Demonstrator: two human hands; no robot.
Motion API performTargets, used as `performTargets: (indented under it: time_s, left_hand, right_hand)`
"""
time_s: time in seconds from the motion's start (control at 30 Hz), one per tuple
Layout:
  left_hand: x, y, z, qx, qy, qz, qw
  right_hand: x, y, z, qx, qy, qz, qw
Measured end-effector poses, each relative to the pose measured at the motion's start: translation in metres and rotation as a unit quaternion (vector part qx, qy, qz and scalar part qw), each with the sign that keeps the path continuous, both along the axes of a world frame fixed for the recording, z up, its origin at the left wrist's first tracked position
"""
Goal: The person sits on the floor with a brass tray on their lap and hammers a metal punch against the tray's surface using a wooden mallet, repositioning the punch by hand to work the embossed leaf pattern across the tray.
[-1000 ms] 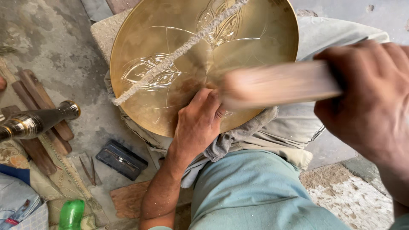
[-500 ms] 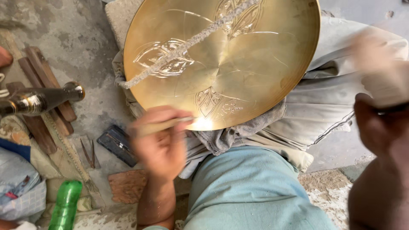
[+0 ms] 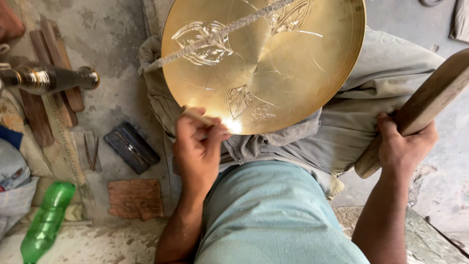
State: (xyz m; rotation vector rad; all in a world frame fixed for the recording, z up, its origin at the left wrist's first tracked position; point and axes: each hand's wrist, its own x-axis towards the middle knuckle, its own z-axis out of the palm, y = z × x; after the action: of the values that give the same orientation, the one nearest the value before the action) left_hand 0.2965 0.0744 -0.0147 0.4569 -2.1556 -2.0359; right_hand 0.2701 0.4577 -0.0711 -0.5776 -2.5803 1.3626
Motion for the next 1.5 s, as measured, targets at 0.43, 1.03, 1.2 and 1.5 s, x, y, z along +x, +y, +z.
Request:
performTargets:
  time_s: [0.43,1.03,1.2,1.5]
  left_hand:
    - [-0.031,0.046,-0.019,-0.191,-0.047,0.025,0.98]
    - [-0.023,0.052,-0.038,-0.228,-0.036,0.059,0.971]
    - [-0.024,0.051,-0.039,-0.264,-0.027,0.043,0.963]
    - [-0.029,0.049,-0.029,-0.229,-0.031,0.047,0.972]
  right_hand:
    - [-0.066,-0.096,0.134,0.067,0.005,0.257,0.964]
    - [-0.154,-0.205,0.22,0.589,0.19,0.563,0.548]
    - [-0.157,-0.217,0.222,0.604,0.169,0.57,0.531]
    - [-0.155,-0.198,0.203,0.499,0.101,0.578,0.637]
